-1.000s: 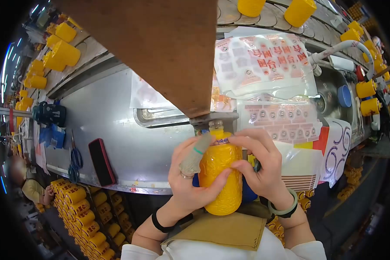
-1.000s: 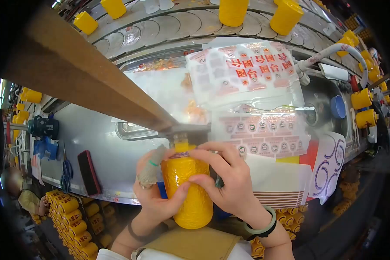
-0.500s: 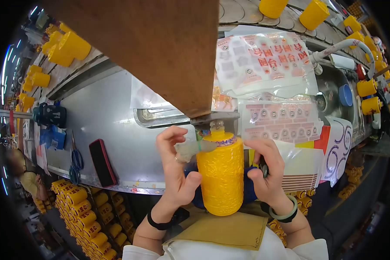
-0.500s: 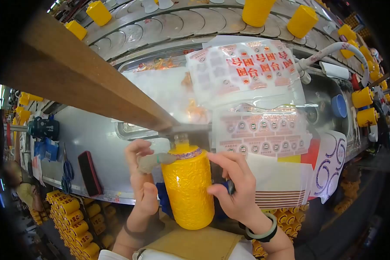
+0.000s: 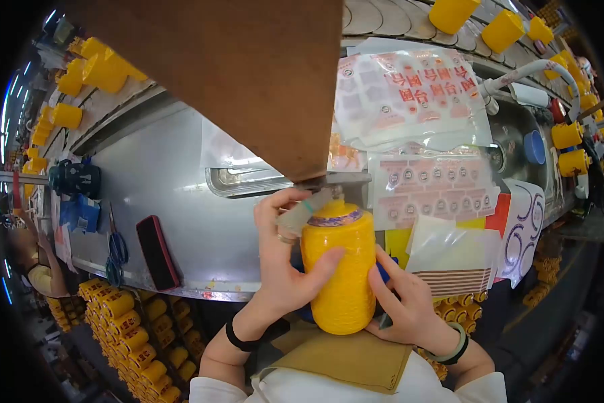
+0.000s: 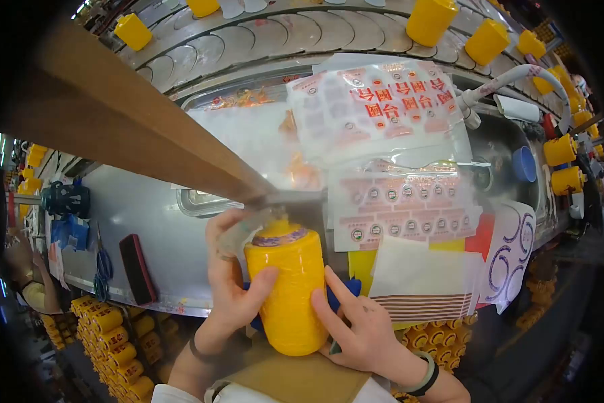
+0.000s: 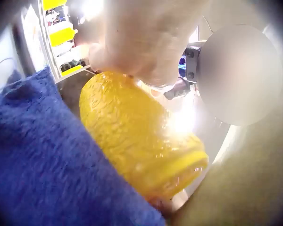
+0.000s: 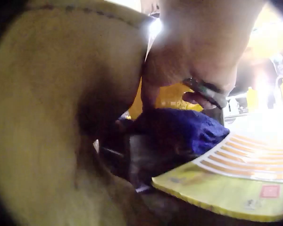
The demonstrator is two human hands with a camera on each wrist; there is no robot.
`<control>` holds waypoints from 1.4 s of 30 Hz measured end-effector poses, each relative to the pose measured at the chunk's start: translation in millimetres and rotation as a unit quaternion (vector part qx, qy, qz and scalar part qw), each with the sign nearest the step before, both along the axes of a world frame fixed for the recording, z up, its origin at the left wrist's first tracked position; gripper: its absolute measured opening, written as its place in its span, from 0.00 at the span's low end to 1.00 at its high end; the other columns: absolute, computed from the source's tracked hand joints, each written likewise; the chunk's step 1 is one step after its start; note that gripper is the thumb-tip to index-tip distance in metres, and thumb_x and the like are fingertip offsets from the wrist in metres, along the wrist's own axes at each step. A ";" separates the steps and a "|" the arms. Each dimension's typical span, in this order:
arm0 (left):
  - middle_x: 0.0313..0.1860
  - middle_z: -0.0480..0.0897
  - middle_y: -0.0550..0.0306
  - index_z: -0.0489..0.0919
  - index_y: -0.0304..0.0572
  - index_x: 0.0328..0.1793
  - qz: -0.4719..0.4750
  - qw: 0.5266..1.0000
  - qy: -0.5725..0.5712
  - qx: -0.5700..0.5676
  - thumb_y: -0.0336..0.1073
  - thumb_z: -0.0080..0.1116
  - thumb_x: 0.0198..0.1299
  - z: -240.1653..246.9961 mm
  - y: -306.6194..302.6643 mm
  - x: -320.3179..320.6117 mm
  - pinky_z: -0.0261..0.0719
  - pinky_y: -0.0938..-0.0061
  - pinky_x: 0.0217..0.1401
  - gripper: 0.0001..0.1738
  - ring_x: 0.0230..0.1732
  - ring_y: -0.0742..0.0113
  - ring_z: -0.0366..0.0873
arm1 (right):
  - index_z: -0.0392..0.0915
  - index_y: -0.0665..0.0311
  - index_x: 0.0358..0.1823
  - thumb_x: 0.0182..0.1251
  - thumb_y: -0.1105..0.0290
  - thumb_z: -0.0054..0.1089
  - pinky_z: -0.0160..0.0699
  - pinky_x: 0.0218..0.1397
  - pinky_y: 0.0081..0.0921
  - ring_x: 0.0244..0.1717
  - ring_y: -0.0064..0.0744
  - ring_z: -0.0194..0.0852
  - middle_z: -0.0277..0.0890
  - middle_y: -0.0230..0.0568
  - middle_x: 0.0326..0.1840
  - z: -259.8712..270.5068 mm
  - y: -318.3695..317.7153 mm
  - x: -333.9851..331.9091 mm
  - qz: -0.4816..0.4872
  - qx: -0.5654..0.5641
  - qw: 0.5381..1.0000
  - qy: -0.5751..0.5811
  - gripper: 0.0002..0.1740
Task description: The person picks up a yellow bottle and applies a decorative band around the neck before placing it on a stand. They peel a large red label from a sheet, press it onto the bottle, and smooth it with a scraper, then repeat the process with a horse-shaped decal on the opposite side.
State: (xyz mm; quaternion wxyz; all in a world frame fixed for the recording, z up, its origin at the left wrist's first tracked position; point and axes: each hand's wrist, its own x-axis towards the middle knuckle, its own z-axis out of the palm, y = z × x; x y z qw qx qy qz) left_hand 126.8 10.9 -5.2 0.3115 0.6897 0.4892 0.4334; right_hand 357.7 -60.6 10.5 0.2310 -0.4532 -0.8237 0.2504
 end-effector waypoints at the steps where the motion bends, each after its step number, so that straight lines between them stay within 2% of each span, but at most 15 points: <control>1: 0.63 0.74 0.42 0.82 0.34 0.64 0.031 0.997 -0.069 0.001 0.36 0.76 0.55 -6.3 -4.1 -2.2 0.70 0.60 0.68 0.30 0.62 0.48 0.70 | 0.82 0.67 0.66 0.49 0.54 0.85 0.82 0.37 0.26 0.32 0.33 0.79 0.77 0.63 0.69 8.2 -1.6 1.9 0.009 -0.025 1.000 -0.016 0.43; 2: 0.63 0.74 0.42 0.82 0.34 0.64 0.033 0.997 -0.069 0.000 0.36 0.76 0.55 -10.2 -7.7 -2.6 0.70 0.60 0.68 0.30 0.62 0.48 0.70 | 0.82 0.67 0.66 0.49 0.54 0.85 0.82 0.37 0.26 0.32 0.33 0.79 0.77 0.63 0.69 12.2 1.0 4.2 0.011 -0.026 0.999 -0.015 0.43; 5: 0.61 0.80 0.43 0.80 0.31 0.66 0.045 0.992 -0.119 0.004 0.32 0.76 0.55 -14.0 -15.4 1.0 0.75 0.61 0.67 0.32 0.62 0.49 0.76 | 0.88 0.58 0.59 0.46 0.50 0.88 0.77 0.33 0.22 0.27 0.26 0.69 0.80 0.52 0.66 12.5 19.5 16.2 -0.005 -0.065 0.989 0.134 0.37; 8: 0.60 0.84 0.43 0.81 0.31 0.65 0.047 0.989 -0.141 0.015 0.30 0.77 0.55 -12.8 -19.4 5.1 0.78 0.62 0.66 0.31 0.60 0.50 0.80 | 0.87 0.60 0.60 0.55 0.53 0.83 0.75 0.35 0.26 0.29 0.29 0.68 0.80 0.43 0.57 18.1 45.8 8.8 -0.068 0.009 0.992 0.106 0.33; 14: 0.59 0.85 0.43 0.83 0.31 0.63 0.038 0.995 -0.062 0.068 0.30 0.77 0.56 -10.4 -21.6 4.6 0.80 0.61 0.65 0.27 0.60 0.47 0.82 | 0.86 0.61 0.60 0.60 0.60 0.78 0.73 0.36 0.28 0.31 0.32 0.67 0.79 0.41 0.55 7.0 80.9 -15.3 -0.055 0.021 0.991 0.118 0.27; 20: 0.58 0.86 0.43 0.83 0.32 0.63 0.044 0.995 -0.056 0.063 0.30 0.76 0.57 -12.2 -22.4 6.3 0.80 0.60 0.65 0.27 0.59 0.46 0.82 | 0.86 0.62 0.56 0.57 0.64 0.79 0.76 0.41 0.32 0.39 0.38 0.75 0.82 0.41 0.52 2.9 79.6 -18.9 -0.063 0.071 0.987 0.127 0.25; 26: 0.68 0.73 0.41 0.84 0.36 0.63 0.041 0.996 -0.067 0.046 0.46 0.75 0.58 -14.3 -13.0 -7.8 0.70 0.56 0.69 0.30 0.66 0.46 0.71 | 0.84 0.64 0.56 0.60 0.67 0.77 0.76 0.41 0.30 0.41 0.38 0.76 0.82 0.42 0.51 -0.6 69.6 -20.6 -0.104 0.033 0.979 0.172 0.23; 28: 0.70 0.67 0.40 0.85 0.38 0.63 -0.007 0.998 0.046 0.035 0.51 0.76 0.56 -4.7 -6.2 -12.2 0.64 0.53 0.71 0.33 0.69 0.44 0.63 | 0.83 0.65 0.57 0.63 0.68 0.76 0.75 0.40 0.28 0.39 0.36 0.74 0.82 0.42 0.50 -2.5 63.4 -19.8 -0.129 -0.009 0.972 0.198 0.22; 31: 0.69 0.67 0.38 0.85 0.38 0.62 -0.036 0.988 0.146 0.029 0.49 0.79 0.52 27.7 0.4 4.3 0.61 0.51 0.71 0.34 0.69 0.42 0.61 | 0.81 0.67 0.58 0.68 0.68 0.70 0.71 0.38 0.25 0.35 0.30 0.68 0.80 0.41 0.48 -6.1 59.4 -17.2 -0.177 -0.061 0.958 0.217 0.19; 34: 0.68 0.64 0.39 0.86 0.41 0.62 0.003 0.975 0.222 -0.009 0.50 0.80 0.50 39.8 -11.7 29.1 0.61 0.51 0.75 0.35 0.71 0.39 0.59 | 0.81 0.69 0.57 0.72 0.67 0.65 0.69 0.37 0.24 0.32 0.28 0.63 0.79 0.40 0.47 -3.8 62.6 -16.1 -0.187 -0.074 0.954 0.225 0.17; 35: 0.68 0.64 0.41 0.82 0.40 0.66 0.013 0.985 0.170 -0.029 0.42 0.84 0.46 36.6 -16.8 30.5 0.66 0.54 0.74 0.39 0.70 0.44 0.63 | 0.81 0.69 0.58 0.73 0.67 0.64 0.69 0.37 0.24 0.33 0.28 0.64 0.79 0.41 0.48 -2.7 63.2 -15.0 -0.180 -0.072 0.956 0.221 0.17; 36: 0.68 0.64 0.41 0.82 0.40 0.66 0.012 0.985 0.169 -0.029 0.42 0.84 0.46 30.5 -19.5 28.5 0.66 0.54 0.74 0.39 0.70 0.44 0.63 | 0.81 0.69 0.58 0.73 0.67 0.64 0.70 0.37 0.24 0.33 0.28 0.64 0.80 0.41 0.48 -1.8 63.6 -14.1 -0.175 -0.072 0.958 0.218 0.17; 38: 0.69 0.65 0.45 0.73 0.36 0.73 0.029 0.996 -0.011 -0.084 0.38 0.83 0.48 19.6 -23.5 19.1 0.70 0.56 0.72 0.45 0.70 0.50 0.69 | 0.81 0.68 0.59 0.73 0.68 0.64 0.71 0.39 0.25 0.34 0.29 0.65 0.80 0.42 0.50 0.9 64.6 -14.1 -0.167 -0.064 0.960 0.214 0.18; 40: 0.68 0.68 0.47 0.74 0.32 0.71 0.035 0.999 -0.029 -0.023 0.34 0.82 0.51 12.3 -20.5 12.0 0.75 0.58 0.71 0.41 0.66 0.56 0.75 | 0.82 0.68 0.60 0.72 0.68 0.64 0.72 0.40 0.26 0.34 0.31 0.67 0.81 0.43 0.51 4.1 66.0 -16.7 -0.154 -0.057 0.964 0.212 0.18; 42: 0.69 0.71 0.47 0.72 0.32 0.72 -0.009 0.943 -0.298 -0.147 0.34 0.83 0.52 -12.6 -21.8 5.3 0.74 0.60 0.73 0.43 0.69 0.56 0.74 | 0.83 0.67 0.61 0.70 0.69 0.65 0.75 0.46 0.30 0.39 0.37 0.73 0.82 0.45 0.53 6.1 67.7 -20.6 -0.130 -0.037 0.974 0.181 0.20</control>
